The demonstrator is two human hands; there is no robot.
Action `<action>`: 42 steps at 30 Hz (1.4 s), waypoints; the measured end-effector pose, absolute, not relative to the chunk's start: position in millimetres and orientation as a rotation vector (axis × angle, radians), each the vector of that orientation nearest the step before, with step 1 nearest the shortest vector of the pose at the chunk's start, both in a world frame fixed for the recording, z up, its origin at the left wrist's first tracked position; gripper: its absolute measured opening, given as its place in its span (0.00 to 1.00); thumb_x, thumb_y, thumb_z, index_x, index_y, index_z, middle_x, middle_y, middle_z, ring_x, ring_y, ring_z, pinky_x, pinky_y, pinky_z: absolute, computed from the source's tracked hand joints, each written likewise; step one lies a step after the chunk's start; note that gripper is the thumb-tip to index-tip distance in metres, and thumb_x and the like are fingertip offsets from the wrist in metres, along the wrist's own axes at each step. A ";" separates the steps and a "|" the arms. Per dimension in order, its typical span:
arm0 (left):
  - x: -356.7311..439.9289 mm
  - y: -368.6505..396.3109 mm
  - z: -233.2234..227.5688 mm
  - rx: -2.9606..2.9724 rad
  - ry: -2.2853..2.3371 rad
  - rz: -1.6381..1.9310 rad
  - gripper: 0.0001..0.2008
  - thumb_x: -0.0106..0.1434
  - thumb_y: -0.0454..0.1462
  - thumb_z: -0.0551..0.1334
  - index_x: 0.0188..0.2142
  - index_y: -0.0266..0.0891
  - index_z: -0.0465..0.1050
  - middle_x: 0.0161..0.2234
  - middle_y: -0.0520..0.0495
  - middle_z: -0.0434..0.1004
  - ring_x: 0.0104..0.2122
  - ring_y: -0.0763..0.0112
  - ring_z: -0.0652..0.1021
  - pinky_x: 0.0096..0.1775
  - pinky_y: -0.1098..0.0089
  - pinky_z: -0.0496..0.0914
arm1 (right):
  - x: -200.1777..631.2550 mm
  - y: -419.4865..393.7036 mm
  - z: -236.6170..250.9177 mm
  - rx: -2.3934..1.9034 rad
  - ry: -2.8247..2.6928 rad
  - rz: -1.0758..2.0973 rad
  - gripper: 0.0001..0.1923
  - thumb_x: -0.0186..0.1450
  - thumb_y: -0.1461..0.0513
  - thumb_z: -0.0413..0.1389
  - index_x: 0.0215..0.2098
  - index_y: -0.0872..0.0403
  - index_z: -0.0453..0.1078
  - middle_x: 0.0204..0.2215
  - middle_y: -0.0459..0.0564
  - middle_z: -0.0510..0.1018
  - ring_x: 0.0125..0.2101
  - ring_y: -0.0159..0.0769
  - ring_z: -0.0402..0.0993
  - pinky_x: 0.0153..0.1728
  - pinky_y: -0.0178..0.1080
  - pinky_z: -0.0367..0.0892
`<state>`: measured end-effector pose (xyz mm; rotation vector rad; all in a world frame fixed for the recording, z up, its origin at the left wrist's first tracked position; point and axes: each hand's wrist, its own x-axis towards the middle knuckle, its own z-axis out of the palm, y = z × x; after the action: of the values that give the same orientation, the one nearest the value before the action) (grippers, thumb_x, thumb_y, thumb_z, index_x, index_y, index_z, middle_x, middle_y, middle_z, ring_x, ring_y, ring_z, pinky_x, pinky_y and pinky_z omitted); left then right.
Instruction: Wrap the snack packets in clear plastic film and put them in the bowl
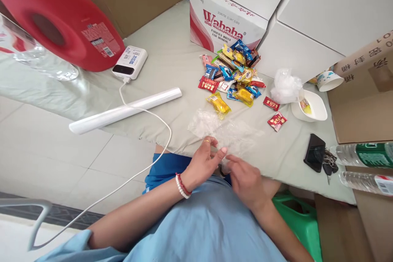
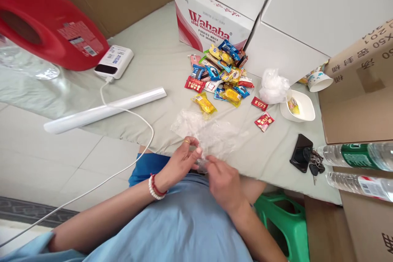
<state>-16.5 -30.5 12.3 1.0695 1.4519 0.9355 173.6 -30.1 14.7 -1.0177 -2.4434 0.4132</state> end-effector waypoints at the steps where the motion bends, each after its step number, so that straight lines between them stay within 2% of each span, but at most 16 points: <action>1: -10.2 -29.5 6.6 1.045 1.494 0.926 0.24 0.61 0.53 0.65 0.49 0.41 0.65 0.36 0.48 0.78 0.30 0.66 0.78 0.32 0.65 0.72 | 167.0 -37.4 14.3 -0.986 -2.522 0.448 0.17 0.71 0.71 0.48 0.50 0.53 0.75 0.48 0.57 0.83 0.45 0.42 0.83 0.44 0.41 0.78; 3: -3.2 -26.0 -6.4 1.051 1.597 0.936 0.26 0.56 0.46 0.70 0.50 0.40 0.66 0.43 0.43 0.78 0.36 0.63 0.80 0.38 0.62 0.74 | 162.2 -46.1 22.6 -0.891 -2.667 0.686 0.15 0.72 0.68 0.51 0.49 0.51 0.77 0.46 0.54 0.84 0.40 0.41 0.83 0.38 0.39 0.78; 6: -2.9 -24.8 -23.8 1.095 1.550 0.939 0.10 0.61 0.40 0.63 0.42 0.40 0.69 0.39 0.45 0.79 0.34 0.64 0.80 0.37 0.64 0.73 | 177.5 -36.7 53.8 -0.912 -2.517 1.118 0.10 0.74 0.61 0.54 0.47 0.48 0.78 0.41 0.47 0.85 0.37 0.36 0.82 0.39 0.36 0.77; 8: -5.1 -27.7 -30.3 1.132 1.475 0.944 0.07 0.67 0.41 0.58 0.39 0.41 0.70 0.32 0.48 0.78 0.29 0.66 0.78 0.33 0.66 0.70 | 196.9 -13.5 71.5 -1.221 -2.204 1.031 0.12 0.75 0.56 0.53 0.47 0.48 0.78 0.39 0.47 0.84 0.37 0.36 0.81 0.41 0.37 0.76; 11: -7.4 -31.7 -30.3 1.237 1.446 1.000 0.10 0.70 0.43 0.56 0.42 0.41 0.72 0.31 0.49 0.79 0.28 0.67 0.77 0.33 0.67 0.70 | 223.0 39.0 67.9 -1.610 -1.964 0.692 0.20 0.71 0.48 0.56 0.53 0.50 0.75 0.48 0.55 0.82 0.44 0.45 0.78 0.47 0.47 0.74; 13: -8.8 -31.1 -25.4 1.352 1.367 1.070 0.10 0.71 0.42 0.57 0.44 0.41 0.74 0.37 0.46 0.82 0.35 0.65 0.80 0.39 0.65 0.72 | 230.5 75.3 46.3 -1.689 -1.939 0.753 0.30 0.67 0.45 0.59 0.59 0.53 0.71 0.53 0.60 0.79 0.51 0.51 0.75 0.52 0.53 0.72; 15: -12.2 -28.2 -19.1 1.471 1.207 1.124 0.09 0.71 0.41 0.58 0.43 0.41 0.75 0.44 0.42 0.83 0.47 0.61 0.81 0.49 0.62 0.73 | 228.7 103.7 20.7 -1.684 -1.950 0.932 0.39 0.62 0.45 0.64 0.65 0.54 0.66 0.55 0.61 0.78 0.54 0.52 0.74 0.56 0.54 0.69; 18: -23.4 -22.9 -12.9 1.506 0.965 1.119 0.09 0.72 0.41 0.59 0.42 0.41 0.76 0.53 0.38 0.81 0.60 0.58 0.76 0.59 0.59 0.69 | 216.4 125.1 -4.4 -1.624 -1.895 1.143 0.45 0.55 0.49 0.68 0.66 0.53 0.63 0.48 0.56 0.81 0.47 0.48 0.78 0.49 0.49 0.73; 19: -28.5 -21.6 -12.6 1.468 0.912 1.114 0.09 0.72 0.41 0.60 0.42 0.41 0.77 0.56 0.37 0.79 0.61 0.57 0.75 0.60 0.59 0.68 | 212.2 127.2 -7.5 -1.599 -1.870 1.212 0.42 0.54 0.50 0.68 0.64 0.53 0.66 0.43 0.53 0.81 0.42 0.46 0.78 0.44 0.46 0.73; 21: -39.7 -19.9 -14.2 1.334 0.846 1.125 0.08 0.70 0.42 0.63 0.42 0.41 0.78 0.61 0.37 0.76 0.63 0.56 0.73 0.59 0.58 0.68 | 206.0 126.2 -8.1 -1.531 -1.840 1.362 0.29 0.53 0.52 0.67 0.51 0.53 0.74 0.33 0.48 0.80 0.33 0.41 0.77 0.36 0.42 0.72; 23: -51.1 -18.7 -17.4 1.151 0.833 1.177 0.08 0.67 0.42 0.67 0.41 0.42 0.79 0.62 0.39 0.75 0.64 0.55 0.72 0.60 0.58 0.68 | 203.6 120.6 -5.7 -1.465 -1.815 1.463 0.17 0.54 0.54 0.65 0.38 0.53 0.75 0.26 0.45 0.77 0.28 0.37 0.73 0.31 0.39 0.69; 25: -61.6 -17.2 -19.9 0.963 0.870 1.252 0.07 0.63 0.42 0.70 0.38 0.42 0.80 0.61 0.41 0.77 0.63 0.55 0.73 0.60 0.57 0.67 | 205.0 112.3 -3.8 -1.443 -1.730 1.475 0.12 0.56 0.53 0.64 0.33 0.52 0.73 0.23 0.43 0.75 0.24 0.33 0.70 0.30 0.37 0.67; 27: -70.6 -14.9 -20.7 0.803 0.942 1.318 0.09 0.59 0.42 0.73 0.35 0.42 0.80 0.58 0.42 0.79 0.61 0.55 0.74 0.58 0.58 0.68 | 209.5 103.3 -3.0 -1.470 -1.595 1.441 0.14 0.58 0.51 0.64 0.33 0.52 0.71 0.22 0.42 0.74 0.22 0.32 0.68 0.28 0.36 0.67; 31: -83.1 -7.5 -17.5 0.603 1.091 1.350 0.15 0.53 0.45 0.77 0.34 0.40 0.78 0.49 0.44 0.82 0.48 0.62 0.79 0.45 0.66 0.74 | 225.1 88.7 0.3 -1.551 -1.386 1.390 0.19 0.56 0.47 0.66 0.33 0.52 0.71 0.21 0.42 0.73 0.22 0.31 0.68 0.24 0.35 0.66; 35: -88.1 0.3 -13.0 0.554 1.255 1.265 0.19 0.51 0.48 0.75 0.32 0.39 0.74 0.36 0.49 0.79 0.34 0.71 0.77 0.36 0.70 0.74 | 241.3 84.1 6.7 -1.620 -1.319 1.356 0.20 0.53 0.47 0.68 0.32 0.52 0.70 0.21 0.42 0.72 0.23 0.32 0.68 0.22 0.34 0.65; 42: -89.5 5.8 -14.8 0.757 1.550 1.027 0.17 0.55 0.50 0.67 0.29 0.40 0.70 0.21 0.52 0.75 0.23 0.71 0.74 0.25 0.73 0.66 | 255.9 99.7 7.0 -1.782 -1.456 1.247 0.20 0.54 0.46 0.63 0.31 0.51 0.69 0.21 0.44 0.72 0.24 0.37 0.70 0.24 0.37 0.65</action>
<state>-89.5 5.8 -14.8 0.7573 1.5502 1.0269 255.9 99.7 7.0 -1.7825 -1.4559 1.2468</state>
